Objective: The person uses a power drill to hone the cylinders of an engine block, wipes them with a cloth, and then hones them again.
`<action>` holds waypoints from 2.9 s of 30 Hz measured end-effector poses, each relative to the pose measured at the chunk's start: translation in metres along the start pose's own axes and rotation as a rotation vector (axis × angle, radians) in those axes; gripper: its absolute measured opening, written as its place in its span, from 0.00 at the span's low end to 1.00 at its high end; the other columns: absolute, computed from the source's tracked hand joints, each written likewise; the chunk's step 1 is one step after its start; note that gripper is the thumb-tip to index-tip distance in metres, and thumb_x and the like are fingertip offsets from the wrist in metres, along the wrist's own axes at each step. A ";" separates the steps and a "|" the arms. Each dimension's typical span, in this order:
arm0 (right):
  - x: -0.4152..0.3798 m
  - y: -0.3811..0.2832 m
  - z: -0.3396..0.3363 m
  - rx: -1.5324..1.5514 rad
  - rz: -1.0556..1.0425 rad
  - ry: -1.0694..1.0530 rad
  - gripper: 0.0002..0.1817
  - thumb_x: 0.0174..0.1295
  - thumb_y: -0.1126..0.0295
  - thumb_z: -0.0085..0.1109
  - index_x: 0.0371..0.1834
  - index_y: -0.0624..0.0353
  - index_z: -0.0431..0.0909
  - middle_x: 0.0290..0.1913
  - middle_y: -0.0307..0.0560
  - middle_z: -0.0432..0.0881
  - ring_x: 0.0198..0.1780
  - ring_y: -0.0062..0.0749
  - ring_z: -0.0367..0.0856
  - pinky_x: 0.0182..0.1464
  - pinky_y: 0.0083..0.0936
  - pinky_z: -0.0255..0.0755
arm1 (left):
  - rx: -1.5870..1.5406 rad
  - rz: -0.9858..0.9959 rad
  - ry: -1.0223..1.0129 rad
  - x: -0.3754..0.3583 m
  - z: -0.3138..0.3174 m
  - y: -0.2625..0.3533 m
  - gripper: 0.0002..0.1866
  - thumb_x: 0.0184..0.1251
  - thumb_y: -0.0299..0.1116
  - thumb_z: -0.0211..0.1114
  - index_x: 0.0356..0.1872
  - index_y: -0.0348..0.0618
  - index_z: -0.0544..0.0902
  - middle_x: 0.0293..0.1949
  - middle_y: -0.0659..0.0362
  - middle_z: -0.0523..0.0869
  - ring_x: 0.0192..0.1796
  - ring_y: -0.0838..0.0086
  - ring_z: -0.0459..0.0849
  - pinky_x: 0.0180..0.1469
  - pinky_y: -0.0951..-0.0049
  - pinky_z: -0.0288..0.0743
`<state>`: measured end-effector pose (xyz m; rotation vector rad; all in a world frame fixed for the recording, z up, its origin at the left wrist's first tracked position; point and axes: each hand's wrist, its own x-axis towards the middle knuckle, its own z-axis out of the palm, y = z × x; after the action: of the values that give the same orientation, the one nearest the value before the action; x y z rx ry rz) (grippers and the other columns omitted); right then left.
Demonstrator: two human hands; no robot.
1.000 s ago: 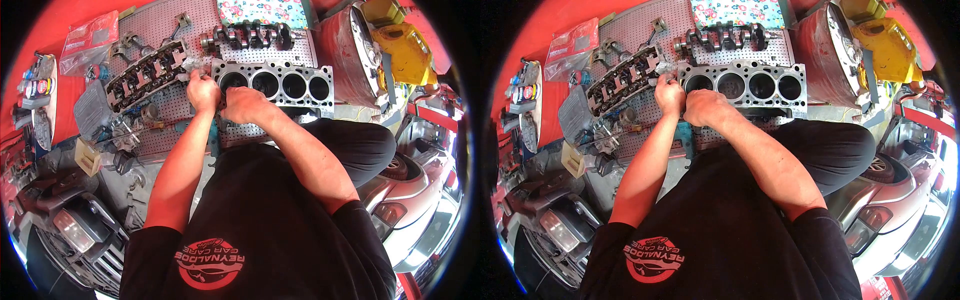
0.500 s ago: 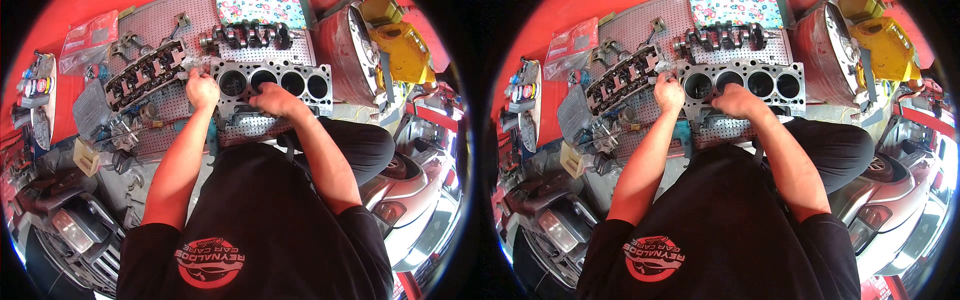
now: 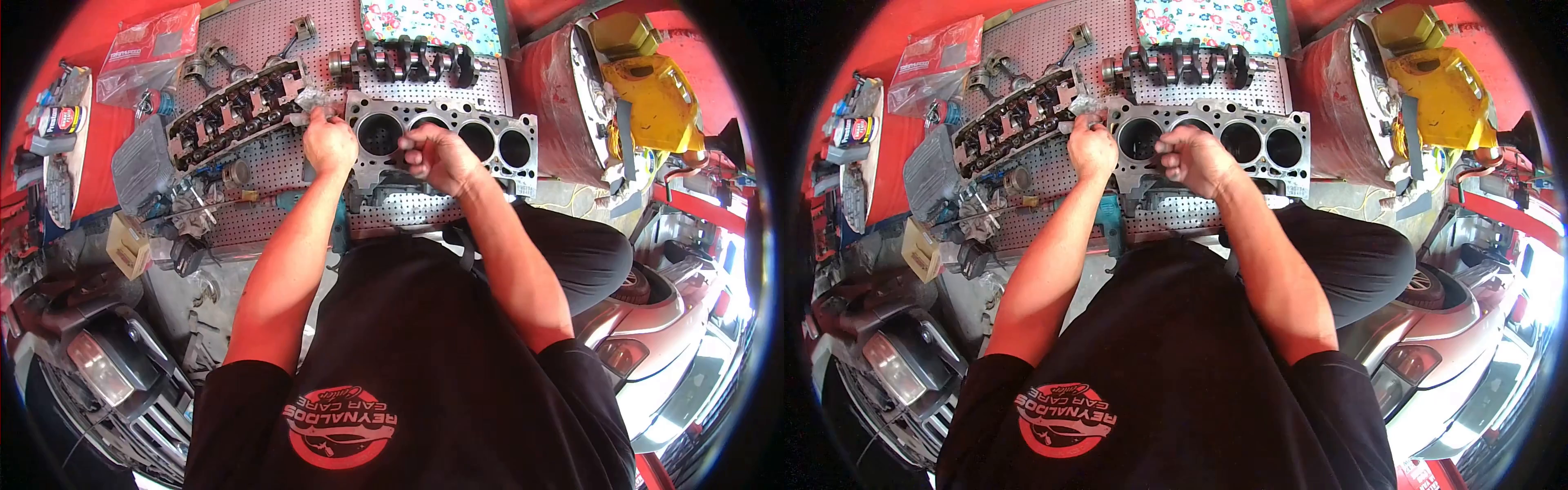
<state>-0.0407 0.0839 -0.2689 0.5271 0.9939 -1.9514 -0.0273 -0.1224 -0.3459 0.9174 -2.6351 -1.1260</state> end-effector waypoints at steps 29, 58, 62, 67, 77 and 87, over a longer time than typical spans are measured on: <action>-0.027 -0.002 0.006 0.369 -0.095 -0.197 0.13 0.62 0.65 0.57 0.43 0.63 0.81 0.40 0.45 0.85 0.31 0.26 0.69 0.33 0.23 0.64 | -0.006 -0.061 -0.027 -0.004 -0.005 0.011 0.11 0.66 0.34 0.62 0.44 0.39 0.81 0.32 0.39 0.89 0.41 0.40 0.89 0.46 0.43 0.79; 0.005 -0.080 0.036 -2.879 -0.373 0.256 0.39 0.54 0.49 0.74 0.70 0.50 0.76 0.66 0.48 0.79 0.69 0.43 0.76 0.69 0.49 0.66 | 0.031 -0.161 0.001 -0.004 -0.007 0.017 0.13 0.66 0.38 0.61 0.46 0.42 0.83 0.36 0.39 0.89 0.44 0.41 0.89 0.50 0.44 0.81; 0.014 -0.081 0.028 -2.885 -0.268 0.253 0.40 0.55 0.48 0.74 0.71 0.50 0.75 0.65 0.47 0.79 0.68 0.43 0.77 0.69 0.50 0.66 | 0.014 -0.180 -0.070 -0.005 -0.016 0.023 0.16 0.67 0.40 0.61 0.50 0.43 0.83 0.40 0.40 0.90 0.47 0.43 0.90 0.53 0.45 0.81; 0.006 -0.091 0.041 -2.910 -0.407 0.208 0.35 0.56 0.47 0.73 0.65 0.50 0.80 0.62 0.45 0.81 0.66 0.40 0.78 0.69 0.47 0.66 | 0.007 -0.162 -0.036 -0.004 -0.013 0.020 0.20 0.66 0.39 0.61 0.55 0.40 0.84 0.38 0.38 0.90 0.46 0.41 0.89 0.52 0.45 0.81; -0.030 -0.059 0.004 -0.350 0.002 0.192 0.45 0.72 0.48 0.58 0.82 0.67 0.53 0.76 0.65 0.66 0.59 0.56 0.85 0.53 0.41 0.82 | -0.047 -0.154 -0.006 -0.005 -0.004 0.013 0.13 0.65 0.38 0.63 0.44 0.42 0.83 0.34 0.39 0.89 0.41 0.42 0.89 0.46 0.46 0.81; 0.029 -0.034 -0.008 0.256 0.099 0.000 0.51 0.66 0.36 0.59 0.76 0.70 0.54 0.68 0.65 0.69 0.56 0.57 0.82 0.43 0.30 0.84 | -0.054 -0.148 -0.029 -0.004 -0.005 0.011 0.13 0.67 0.37 0.61 0.47 0.44 0.84 0.37 0.41 0.90 0.45 0.43 0.90 0.51 0.44 0.81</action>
<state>-0.0856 0.0864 -0.2782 0.7061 0.7070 -2.0003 -0.0277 -0.1176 -0.3341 1.1089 -2.5814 -1.2456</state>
